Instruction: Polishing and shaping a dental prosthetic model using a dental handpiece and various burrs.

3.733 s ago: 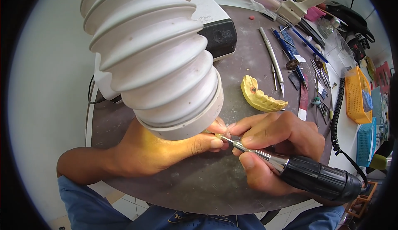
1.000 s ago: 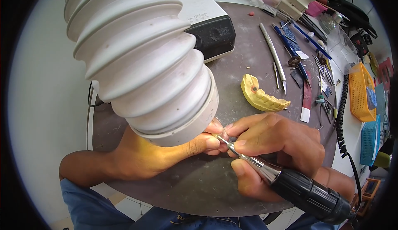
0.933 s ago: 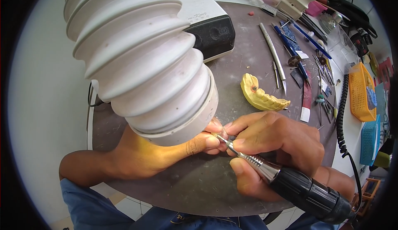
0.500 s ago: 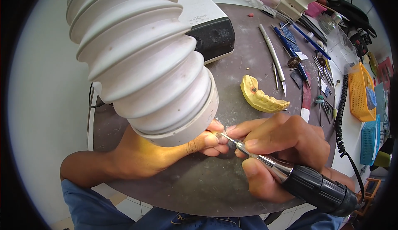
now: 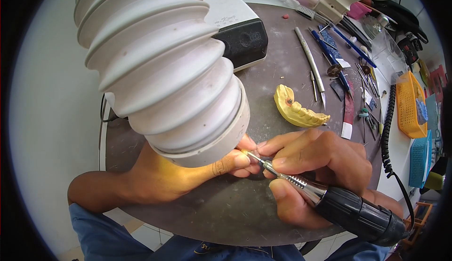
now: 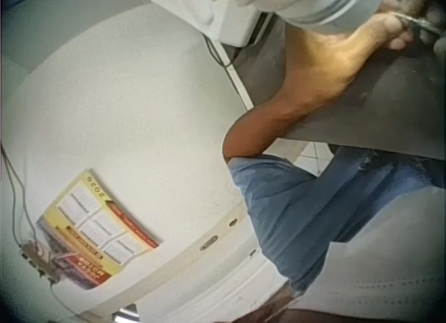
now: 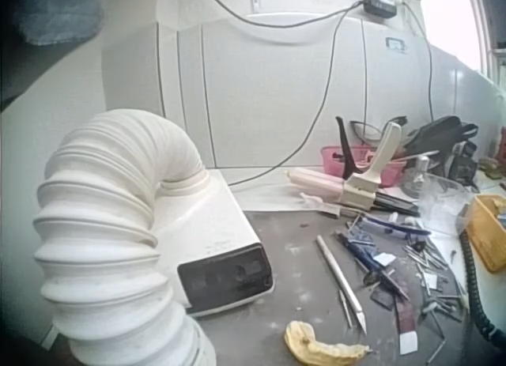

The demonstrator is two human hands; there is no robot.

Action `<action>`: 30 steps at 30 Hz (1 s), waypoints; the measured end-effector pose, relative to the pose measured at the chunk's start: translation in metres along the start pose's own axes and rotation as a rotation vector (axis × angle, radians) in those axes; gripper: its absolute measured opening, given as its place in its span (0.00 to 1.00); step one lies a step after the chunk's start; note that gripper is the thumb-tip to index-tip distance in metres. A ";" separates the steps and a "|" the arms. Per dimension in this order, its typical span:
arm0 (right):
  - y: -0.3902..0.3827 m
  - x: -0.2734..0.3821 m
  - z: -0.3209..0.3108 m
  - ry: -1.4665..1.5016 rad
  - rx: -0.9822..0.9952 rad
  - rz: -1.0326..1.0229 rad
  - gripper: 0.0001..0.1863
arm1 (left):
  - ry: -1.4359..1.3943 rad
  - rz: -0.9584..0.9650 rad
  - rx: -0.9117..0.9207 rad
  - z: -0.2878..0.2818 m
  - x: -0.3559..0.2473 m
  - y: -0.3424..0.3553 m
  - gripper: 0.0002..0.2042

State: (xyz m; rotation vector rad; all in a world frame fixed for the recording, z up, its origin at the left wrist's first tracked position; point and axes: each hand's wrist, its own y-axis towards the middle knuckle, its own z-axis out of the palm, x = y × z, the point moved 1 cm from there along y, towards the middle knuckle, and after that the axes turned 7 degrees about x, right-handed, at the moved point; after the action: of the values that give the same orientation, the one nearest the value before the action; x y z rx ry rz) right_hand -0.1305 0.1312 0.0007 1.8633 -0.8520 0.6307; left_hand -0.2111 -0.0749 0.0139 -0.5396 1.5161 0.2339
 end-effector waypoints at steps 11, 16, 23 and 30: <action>0.001 0.004 0.000 0.044 0.002 0.096 0.11 | -0.069 -0.021 0.037 -0.001 0.003 0.001 0.08; -0.001 0.006 -0.002 0.038 -0.022 0.094 0.11 | -0.073 -0.028 0.043 0.001 0.000 0.002 0.07; -0.001 0.007 -0.001 0.081 -0.025 0.138 0.11 | -0.065 -0.012 0.043 0.000 0.002 0.002 0.08; -0.004 0.012 -0.008 0.057 -0.035 0.137 0.11 | -0.100 0.018 0.101 0.001 0.002 0.012 0.07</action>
State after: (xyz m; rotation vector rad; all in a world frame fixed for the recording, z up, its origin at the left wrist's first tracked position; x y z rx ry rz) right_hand -0.1204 0.1359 0.0101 1.7575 -0.9524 0.7454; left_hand -0.2160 -0.0646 0.0094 -0.4277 1.4284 0.1939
